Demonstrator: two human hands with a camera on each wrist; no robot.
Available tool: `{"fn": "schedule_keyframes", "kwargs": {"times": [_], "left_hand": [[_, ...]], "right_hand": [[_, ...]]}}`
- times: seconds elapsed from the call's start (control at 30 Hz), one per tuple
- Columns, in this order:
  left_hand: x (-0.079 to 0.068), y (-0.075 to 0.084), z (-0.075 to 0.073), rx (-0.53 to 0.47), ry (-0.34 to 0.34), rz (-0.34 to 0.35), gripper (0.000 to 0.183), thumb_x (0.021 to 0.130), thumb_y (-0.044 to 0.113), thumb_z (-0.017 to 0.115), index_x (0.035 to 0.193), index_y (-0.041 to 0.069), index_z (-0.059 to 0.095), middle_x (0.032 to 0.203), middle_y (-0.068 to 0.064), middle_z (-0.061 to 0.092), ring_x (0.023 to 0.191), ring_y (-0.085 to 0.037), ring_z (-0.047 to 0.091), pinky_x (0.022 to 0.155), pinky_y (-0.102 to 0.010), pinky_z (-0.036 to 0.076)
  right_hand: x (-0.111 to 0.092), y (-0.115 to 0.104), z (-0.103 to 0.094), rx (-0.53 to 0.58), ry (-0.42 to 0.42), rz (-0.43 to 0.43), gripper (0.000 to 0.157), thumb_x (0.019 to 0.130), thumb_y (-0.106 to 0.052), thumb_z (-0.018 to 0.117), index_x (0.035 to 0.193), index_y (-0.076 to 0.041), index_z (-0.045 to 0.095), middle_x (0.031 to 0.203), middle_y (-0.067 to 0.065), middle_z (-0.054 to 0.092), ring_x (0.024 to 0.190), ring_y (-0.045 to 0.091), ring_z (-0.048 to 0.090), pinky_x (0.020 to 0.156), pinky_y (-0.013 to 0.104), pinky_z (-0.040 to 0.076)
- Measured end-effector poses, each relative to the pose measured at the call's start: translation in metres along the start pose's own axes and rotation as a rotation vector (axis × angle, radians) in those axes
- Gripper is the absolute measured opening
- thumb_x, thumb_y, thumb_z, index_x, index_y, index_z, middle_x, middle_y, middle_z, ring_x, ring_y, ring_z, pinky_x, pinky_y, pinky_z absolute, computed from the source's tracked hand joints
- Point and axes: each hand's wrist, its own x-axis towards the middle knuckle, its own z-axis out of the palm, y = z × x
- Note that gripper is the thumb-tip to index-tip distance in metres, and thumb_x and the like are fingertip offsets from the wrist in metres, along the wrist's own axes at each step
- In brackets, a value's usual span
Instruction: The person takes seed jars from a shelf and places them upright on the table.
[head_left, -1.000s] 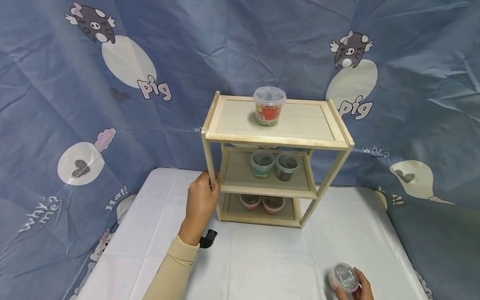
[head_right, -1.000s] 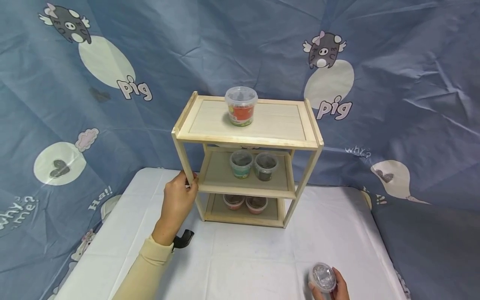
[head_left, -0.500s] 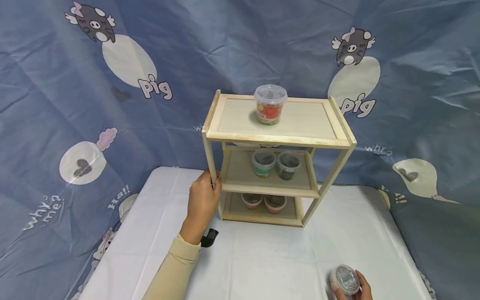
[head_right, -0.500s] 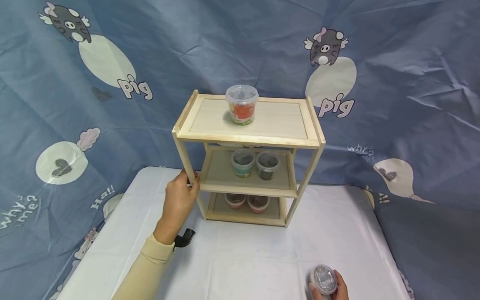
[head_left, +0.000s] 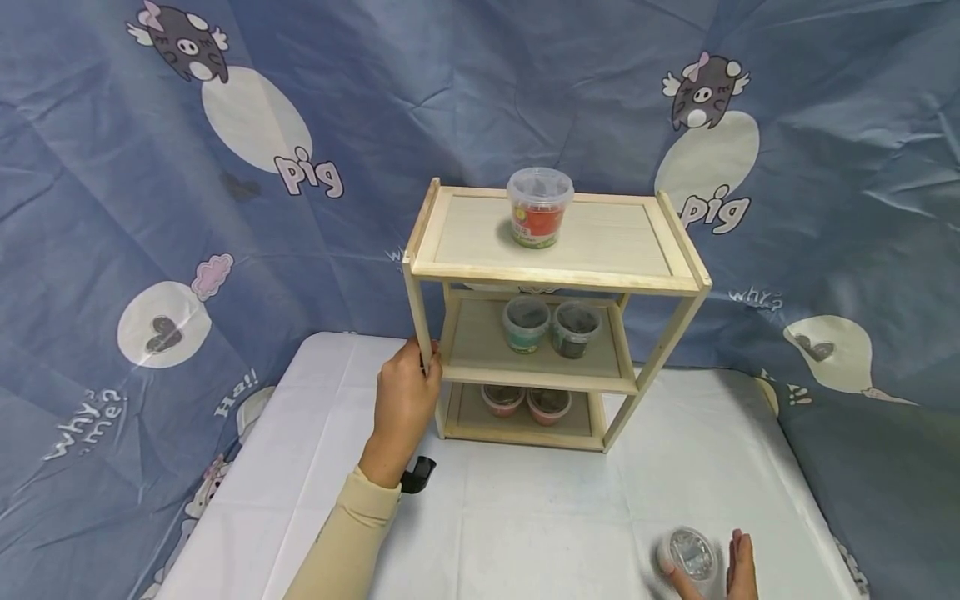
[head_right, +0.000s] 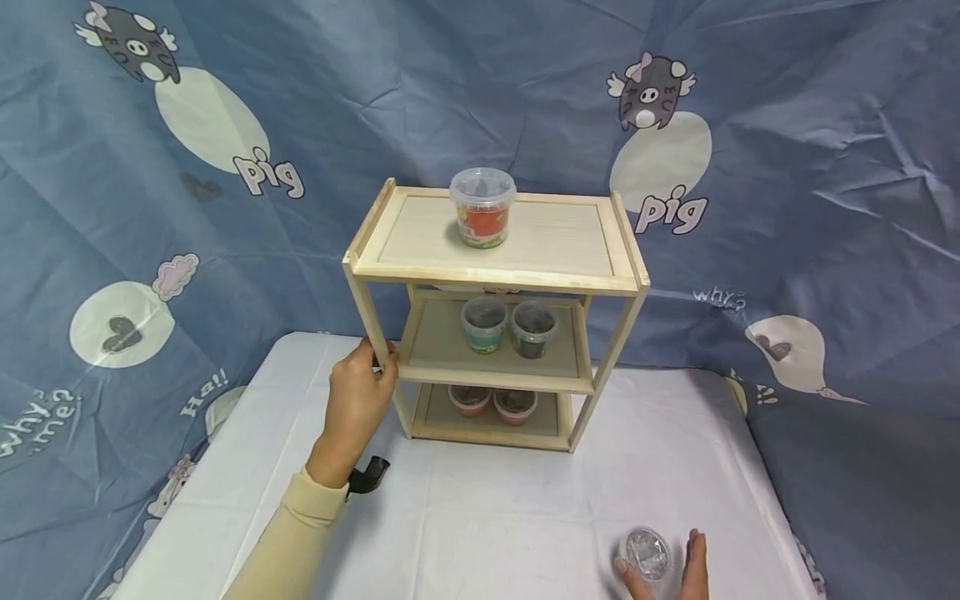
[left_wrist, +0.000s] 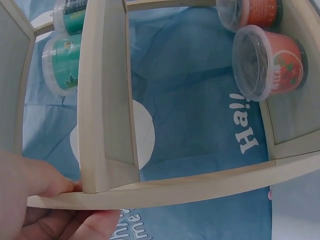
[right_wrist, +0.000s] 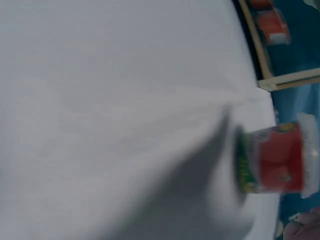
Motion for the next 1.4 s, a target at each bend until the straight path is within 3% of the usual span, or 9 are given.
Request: {"fn": "schedule_keyframes", "kwargs": {"times": [0.17,0.37,0.6,0.7,0.87,0.93,1.1,1.4], "left_hand": [[-0.001,-0.002,0.0,0.0,0.008,-0.003,0.012,0.1,0.004,0.067,0.11,-0.001,0.071,0.091,-0.016,0.073,0.065,-0.026,0.067,0.05,-0.04,0.054],[0.0,-0.003,0.001,-0.002,0.01,-0.005,0.01,0.101,0.006,0.066,0.108,0.001,0.071,0.09,-0.014,0.073,0.063,-0.025,0.064,0.049,-0.039,0.053],[0.0,-0.003,0.002,0.01,0.001,-0.004,0.008,0.101,0.005,0.067,0.106,0.001,0.07,0.089,-0.014,0.073,0.062,-0.024,0.064,0.049,-0.038,0.052],[0.0,-0.003,0.001,0.007,0.001,-0.005,0.007,0.101,0.005,0.067,0.106,0.001,0.07,0.09,-0.014,0.073,0.063,-0.024,0.065,0.049,-0.038,0.052],[0.0,-0.003,0.0,0.005,0.002,0.007,0.008,0.1,0.004,0.067,0.106,0.0,0.07,0.091,-0.015,0.073,0.064,-0.025,0.066,0.049,-0.038,0.053],[0.0,-0.003,0.0,0.005,0.005,0.01,0.008,0.1,0.004,0.067,0.106,0.0,0.07,0.091,-0.015,0.073,0.064,-0.025,0.067,0.05,-0.039,0.054],[0.001,-0.002,0.0,0.006,0.006,0.01,0.009,0.1,0.005,0.067,0.107,0.0,0.07,0.09,-0.014,0.073,0.064,-0.026,0.066,0.051,-0.04,0.054],[0.001,-0.001,-0.001,0.005,-0.002,0.001,0.011,0.101,0.006,0.067,0.108,-0.001,0.071,0.092,-0.015,0.074,0.066,-0.028,0.069,0.051,-0.042,0.055]], "right_hand": [[0.012,-0.017,-0.009,0.023,0.019,0.041,0.134,0.081,-0.02,0.092,0.165,-0.002,-0.011,0.171,0.025,-0.005,0.156,0.046,0.0,0.122,0.057,0.005],[0.01,-0.036,-0.013,0.045,0.056,0.013,0.127,0.083,-0.014,0.09,0.165,-0.001,-0.007,0.17,0.028,-0.006,0.156,0.048,0.0,0.121,0.06,0.009],[0.007,-0.062,-0.02,0.024,0.064,-0.028,0.121,0.087,-0.014,0.087,0.166,-0.003,-0.004,0.172,0.023,-0.002,0.157,0.04,0.001,0.123,0.051,0.007],[0.009,-0.075,-0.024,0.029,0.079,-0.073,0.118,0.088,-0.015,0.087,0.167,-0.006,0.001,0.173,0.019,0.003,0.158,0.035,0.004,0.124,0.045,0.007],[0.012,-0.099,-0.03,0.067,0.124,-0.162,0.111,0.089,-0.01,0.085,0.169,-0.017,0.007,0.173,0.008,0.012,0.159,0.019,0.01,0.119,0.017,0.01],[0.013,-0.109,-0.031,0.081,0.127,-0.193,0.109,0.09,-0.008,0.083,0.169,-0.022,0.009,0.173,0.004,0.014,0.158,0.014,0.012,0.116,0.011,0.012],[0.017,-0.132,-0.034,0.101,0.1,-0.29,0.107,0.091,-0.003,0.081,0.168,-0.026,0.011,0.173,0.0,0.015,0.158,0.011,0.013,0.118,0.014,0.013],[0.03,-0.174,-0.042,0.108,0.045,-0.59,0.12,0.077,0.017,0.083,0.168,-0.024,0.016,0.172,0.003,0.021,0.158,0.017,0.017,0.12,0.019,0.018]]}}
